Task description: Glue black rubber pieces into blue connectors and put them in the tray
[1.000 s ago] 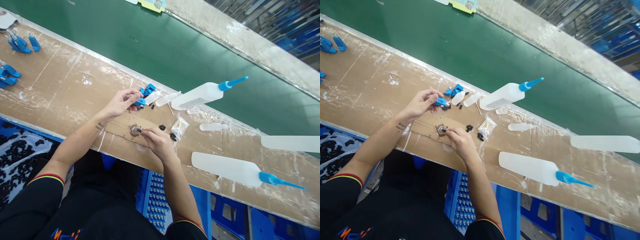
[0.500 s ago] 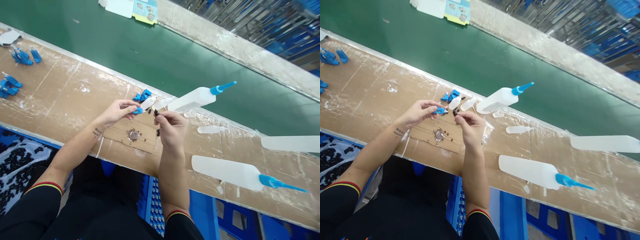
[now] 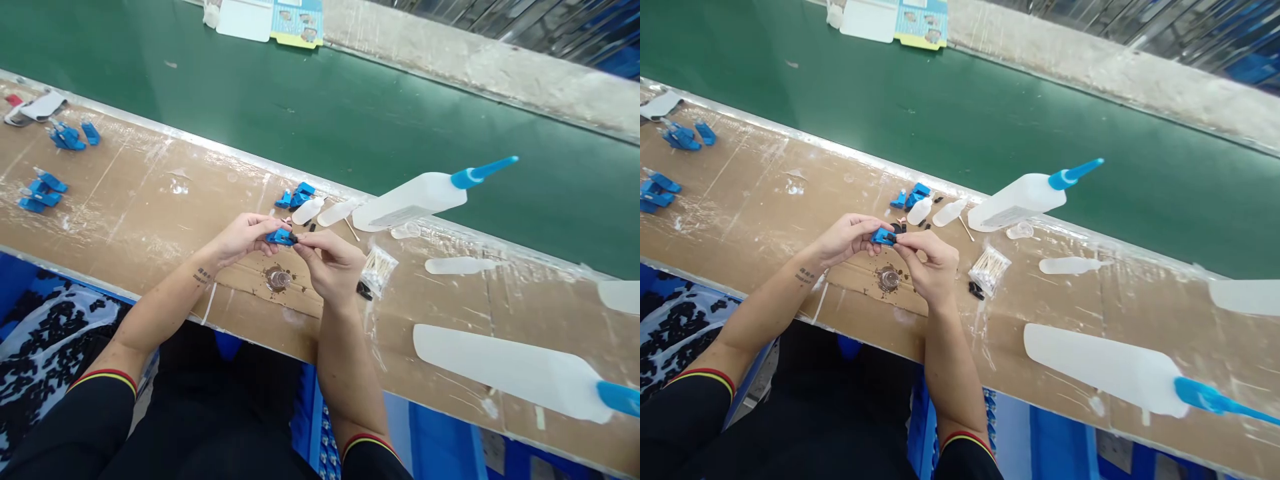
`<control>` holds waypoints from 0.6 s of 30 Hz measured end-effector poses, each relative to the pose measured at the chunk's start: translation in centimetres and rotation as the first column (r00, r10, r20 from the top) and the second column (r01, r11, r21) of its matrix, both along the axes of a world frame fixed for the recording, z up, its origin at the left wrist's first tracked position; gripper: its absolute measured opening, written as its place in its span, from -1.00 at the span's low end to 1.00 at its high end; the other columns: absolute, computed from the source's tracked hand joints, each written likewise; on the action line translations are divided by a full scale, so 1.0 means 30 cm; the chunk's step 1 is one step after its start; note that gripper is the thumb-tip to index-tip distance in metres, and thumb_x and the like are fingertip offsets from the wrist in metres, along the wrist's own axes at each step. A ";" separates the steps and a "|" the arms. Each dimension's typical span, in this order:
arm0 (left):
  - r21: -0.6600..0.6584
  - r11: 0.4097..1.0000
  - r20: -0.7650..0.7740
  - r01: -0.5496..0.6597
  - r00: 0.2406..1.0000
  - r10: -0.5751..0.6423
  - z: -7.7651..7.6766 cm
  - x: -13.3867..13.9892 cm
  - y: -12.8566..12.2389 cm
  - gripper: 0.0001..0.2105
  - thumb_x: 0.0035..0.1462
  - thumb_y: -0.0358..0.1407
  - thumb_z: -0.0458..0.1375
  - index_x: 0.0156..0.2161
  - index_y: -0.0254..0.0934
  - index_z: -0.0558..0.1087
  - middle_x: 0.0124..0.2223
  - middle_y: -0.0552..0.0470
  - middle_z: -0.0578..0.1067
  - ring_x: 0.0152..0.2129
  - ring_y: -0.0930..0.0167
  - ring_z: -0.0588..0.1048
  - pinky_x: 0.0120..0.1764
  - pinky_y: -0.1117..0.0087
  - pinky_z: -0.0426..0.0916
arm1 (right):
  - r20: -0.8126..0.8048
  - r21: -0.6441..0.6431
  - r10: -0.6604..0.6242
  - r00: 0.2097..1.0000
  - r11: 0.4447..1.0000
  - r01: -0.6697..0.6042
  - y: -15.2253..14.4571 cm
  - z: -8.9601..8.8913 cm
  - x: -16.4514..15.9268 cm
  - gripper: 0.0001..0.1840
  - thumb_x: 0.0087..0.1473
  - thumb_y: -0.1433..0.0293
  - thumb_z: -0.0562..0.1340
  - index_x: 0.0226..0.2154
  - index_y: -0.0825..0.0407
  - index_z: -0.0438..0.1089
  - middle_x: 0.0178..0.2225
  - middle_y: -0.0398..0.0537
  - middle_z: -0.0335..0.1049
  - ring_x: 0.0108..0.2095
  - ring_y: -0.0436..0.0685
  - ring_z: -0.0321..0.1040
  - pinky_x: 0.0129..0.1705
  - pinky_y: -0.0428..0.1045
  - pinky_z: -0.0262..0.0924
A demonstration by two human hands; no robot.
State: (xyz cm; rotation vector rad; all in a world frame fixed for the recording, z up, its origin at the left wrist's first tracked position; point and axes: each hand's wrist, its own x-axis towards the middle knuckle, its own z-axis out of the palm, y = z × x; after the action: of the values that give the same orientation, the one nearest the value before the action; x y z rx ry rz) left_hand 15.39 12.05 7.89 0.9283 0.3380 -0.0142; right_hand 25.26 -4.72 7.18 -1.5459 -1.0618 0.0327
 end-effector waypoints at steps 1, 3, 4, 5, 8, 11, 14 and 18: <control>0.005 1.000 -0.008 -0.002 1.000 0.003 0.000 -0.001 -0.001 -0.78 0.20 -0.29 0.26 -0.21 -0.49 0.56 -0.45 -0.05 0.54 -0.57 0.54 0.50 -0.46 0.53 0.43 | 0.088 -0.014 -0.006 0.996 1.000 0.007 0.001 0.004 -0.004 -0.89 0.11 0.46 0.36 -0.29 -0.07 0.57 -0.30 -0.10 0.58 -0.30 0.12 0.52 -0.24 0.05 0.43; 0.020 1.000 -0.016 -0.007 1.000 0.007 0.001 -0.003 -0.001 -0.74 0.13 -0.25 0.33 -0.21 -0.48 0.56 -0.45 -0.03 0.54 -0.58 0.55 0.49 -0.46 0.53 0.43 | 0.243 -0.035 -0.021 0.970 0.999 0.030 0.003 0.009 -0.011 -0.86 0.14 0.49 0.34 -0.27 -0.08 0.56 -0.29 -0.10 0.58 -0.30 0.11 0.52 -0.26 0.04 0.43; 0.031 1.000 -0.012 -0.006 1.000 0.007 0.001 -0.005 -0.001 -0.71 0.08 -0.22 0.36 -0.22 -0.48 0.56 -0.45 -0.02 0.54 -0.58 0.55 0.49 -0.46 0.53 0.42 | 0.306 -0.048 -0.026 0.952 0.998 0.043 0.003 0.011 -0.013 -0.85 0.15 0.50 0.33 -0.26 -0.08 0.56 -0.28 -0.09 0.59 -0.30 0.11 0.52 -0.27 0.04 0.43; 0.046 0.999 -0.004 -0.004 1.000 0.004 0.001 -0.006 0.000 -0.67 0.04 -0.20 0.39 -0.22 -0.47 0.56 -0.44 -0.01 0.54 -0.57 0.56 0.48 -0.45 0.53 0.42 | 0.360 -0.069 -0.027 0.932 0.996 0.056 0.004 0.013 -0.015 -0.84 0.17 0.50 0.31 -0.25 -0.09 0.56 -0.27 -0.09 0.59 -0.30 0.12 0.52 -0.26 0.04 0.44; 0.123 0.992 0.024 -0.005 1.000 0.002 -0.001 -0.009 0.000 -0.61 -0.08 -0.20 0.45 -0.20 -0.46 0.56 -0.44 0.01 0.54 -0.56 0.56 0.48 -0.43 0.53 0.41 | 0.478 -0.136 -0.012 0.878 0.987 0.088 0.006 0.018 -0.016 -0.82 0.21 0.49 0.28 -0.23 -0.10 0.55 -0.26 -0.07 0.59 -0.30 0.12 0.51 -0.24 0.06 0.44; 0.217 0.974 0.075 -0.056 0.996 0.040 -0.001 -0.014 -0.011 -0.62 -0.09 -0.22 0.45 -0.20 -0.45 0.55 -0.46 0.03 0.52 -0.56 0.57 0.45 -0.42 0.52 0.38 | 0.496 -0.122 -0.008 0.868 0.989 0.079 0.009 0.024 -0.021 -0.80 0.16 0.52 0.31 -0.21 -0.10 0.55 -0.19 -0.03 0.56 -0.22 0.16 0.48 -0.24 0.07 0.44; 0.268 0.955 0.210 -0.128 0.975 0.072 0.009 -0.030 -0.036 -0.65 -0.06 -0.21 0.43 -0.24 -0.43 0.54 -0.36 -0.04 0.55 -0.47 0.53 0.49 -0.34 0.49 0.41 | 0.270 -0.040 -0.016 0.963 0.999 0.028 0.005 0.036 -0.042 -0.80 0.10 0.53 0.35 -0.23 -0.07 0.53 -0.07 0.04 0.47 -0.15 0.17 0.47 -0.19 0.08 0.44; 0.397 0.903 0.381 -0.164 0.925 0.000 0.032 -0.062 -0.068 -0.71 0.05 -0.19 0.36 -0.22 -0.41 0.55 -0.24 -0.16 0.58 -0.39 0.47 0.52 -0.32 0.46 0.42 | -0.151 0.081 0.074 0.986 0.995 -0.062 -0.027 0.054 -0.077 -0.71 0.01 0.55 0.40 -0.20 -0.07 0.49 -0.21 -0.02 0.47 -0.19 0.14 0.47 -0.20 0.03 0.43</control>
State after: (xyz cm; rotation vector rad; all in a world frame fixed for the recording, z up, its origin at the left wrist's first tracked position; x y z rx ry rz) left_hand 13.54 10.02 8.86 1.3207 0.0193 0.3255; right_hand 22.94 -5.54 8.79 -1.4149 -0.9814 0.1547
